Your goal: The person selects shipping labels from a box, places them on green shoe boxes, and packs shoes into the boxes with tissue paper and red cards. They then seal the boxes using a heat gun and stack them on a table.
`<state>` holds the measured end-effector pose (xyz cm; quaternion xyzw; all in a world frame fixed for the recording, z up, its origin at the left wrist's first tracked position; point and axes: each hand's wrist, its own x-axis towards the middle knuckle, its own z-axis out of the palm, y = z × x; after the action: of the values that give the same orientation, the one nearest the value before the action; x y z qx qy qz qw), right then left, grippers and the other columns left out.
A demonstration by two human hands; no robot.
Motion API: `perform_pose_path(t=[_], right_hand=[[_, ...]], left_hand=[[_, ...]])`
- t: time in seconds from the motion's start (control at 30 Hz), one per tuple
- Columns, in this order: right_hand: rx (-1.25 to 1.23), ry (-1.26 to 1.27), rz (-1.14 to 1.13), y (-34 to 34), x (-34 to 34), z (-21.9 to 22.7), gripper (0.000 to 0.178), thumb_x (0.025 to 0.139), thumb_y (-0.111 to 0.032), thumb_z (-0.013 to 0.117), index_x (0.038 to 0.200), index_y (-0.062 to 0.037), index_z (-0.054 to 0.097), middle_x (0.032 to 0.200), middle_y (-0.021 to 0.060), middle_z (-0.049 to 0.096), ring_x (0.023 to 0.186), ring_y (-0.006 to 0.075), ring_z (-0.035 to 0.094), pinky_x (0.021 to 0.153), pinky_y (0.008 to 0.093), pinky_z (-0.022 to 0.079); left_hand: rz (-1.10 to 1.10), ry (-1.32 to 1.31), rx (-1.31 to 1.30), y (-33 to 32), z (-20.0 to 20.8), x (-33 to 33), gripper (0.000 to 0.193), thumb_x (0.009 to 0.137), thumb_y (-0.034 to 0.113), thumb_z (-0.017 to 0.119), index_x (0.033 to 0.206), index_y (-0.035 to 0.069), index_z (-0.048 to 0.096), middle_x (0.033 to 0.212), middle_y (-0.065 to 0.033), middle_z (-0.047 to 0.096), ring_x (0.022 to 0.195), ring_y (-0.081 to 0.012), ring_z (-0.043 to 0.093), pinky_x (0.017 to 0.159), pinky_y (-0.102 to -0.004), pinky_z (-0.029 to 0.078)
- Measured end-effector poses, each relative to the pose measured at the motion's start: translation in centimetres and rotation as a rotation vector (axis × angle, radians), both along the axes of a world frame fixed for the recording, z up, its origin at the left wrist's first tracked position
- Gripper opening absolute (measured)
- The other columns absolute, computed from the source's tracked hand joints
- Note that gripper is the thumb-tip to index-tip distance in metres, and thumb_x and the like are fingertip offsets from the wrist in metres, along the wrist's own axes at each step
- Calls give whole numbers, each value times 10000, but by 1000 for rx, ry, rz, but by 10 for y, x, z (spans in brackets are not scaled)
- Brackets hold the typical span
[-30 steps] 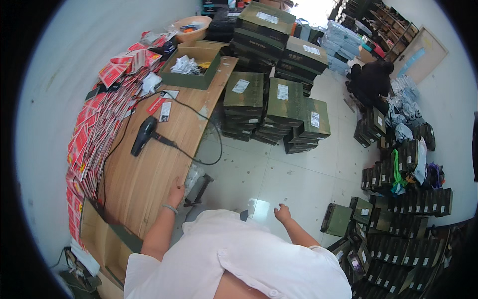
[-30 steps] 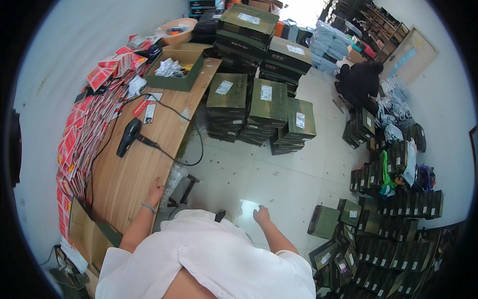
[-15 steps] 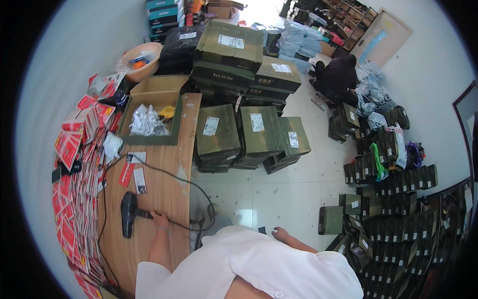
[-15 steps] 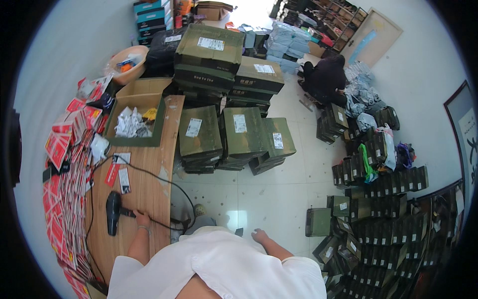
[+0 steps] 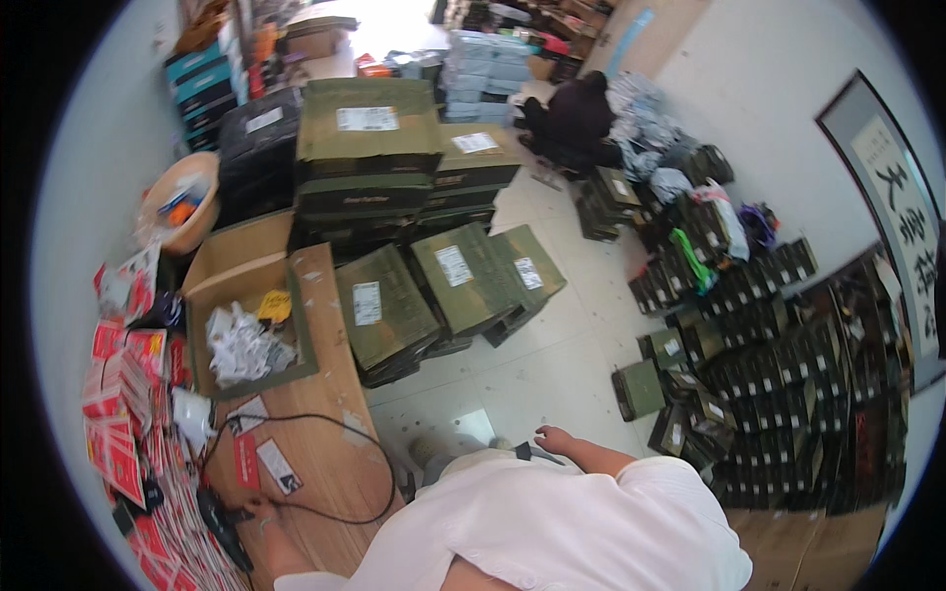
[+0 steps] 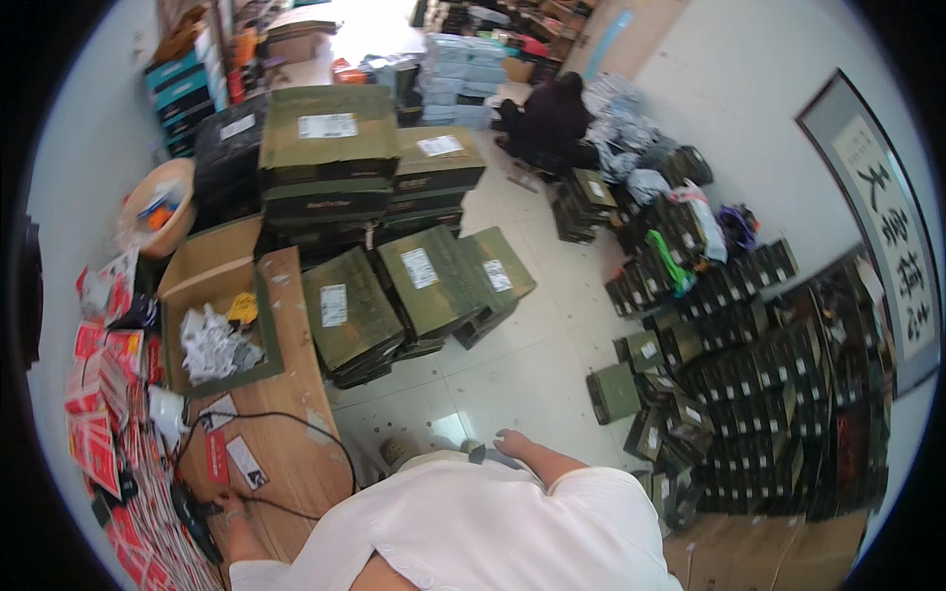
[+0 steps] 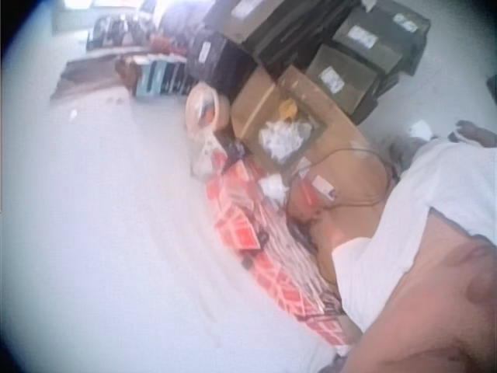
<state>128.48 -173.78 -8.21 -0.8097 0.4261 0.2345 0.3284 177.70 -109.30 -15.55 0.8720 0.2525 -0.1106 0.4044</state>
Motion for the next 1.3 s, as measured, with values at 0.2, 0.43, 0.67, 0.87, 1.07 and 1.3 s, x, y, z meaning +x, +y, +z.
perform_pose_path(t=[0.2,0.43,0.67,0.87,1.07,1.3], right_hand=[[-63,96,-29,-13,-1,10,485,877,-366,587,1258,-68,616,1170,209,661,1109,364,617,981,427,478],[-5,124,-141,-31,1,-2,492,863,-359,591,1263,-73,617,1206,208,646,1136,359,605,1001,412,468],[9,167,-38,-100,22,-26,510,865,-357,555,1242,-21,623,1248,220,622,1170,364,587,1020,410,454],[-42,15,-73,-196,78,-95,510,882,-375,523,1186,18,641,1248,234,612,1177,375,575,1021,416,449],[-45,-243,-167,-282,159,-117,491,924,-391,512,1136,30,648,1173,246,643,1124,393,603,987,435,469],[71,-368,-650,-350,230,-189,587,970,-471,434,1114,54,653,1091,285,661,1099,437,604,950,471,464]], left_hand=[[94,54,-34,-1,-9,22,726,978,447,544,1479,50,200,1480,-229,359,1282,-360,435,1065,-452,375],[7,65,232,-2,7,25,755,950,468,576,1483,45,250,1472,-212,375,1261,-342,459,1027,-453,412],[-8,-326,477,-100,3,-65,741,952,463,574,1478,46,260,1455,-207,389,1245,-335,468,1017,-445,416],[-296,-360,258,-305,58,-141,729,954,459,572,1473,47,269,1440,-202,401,1232,-328,476,1008,-439,420],[-455,-232,92,-483,67,-175,717,956,455,570,1469,48,277,1425,-198,412,1218,-322,484,998,-433,423],[-489,-60,83,-593,74,-187,704,957,450,568,1464,50,287,1407,-192,426,1202,-314,493,988,-426,427]])
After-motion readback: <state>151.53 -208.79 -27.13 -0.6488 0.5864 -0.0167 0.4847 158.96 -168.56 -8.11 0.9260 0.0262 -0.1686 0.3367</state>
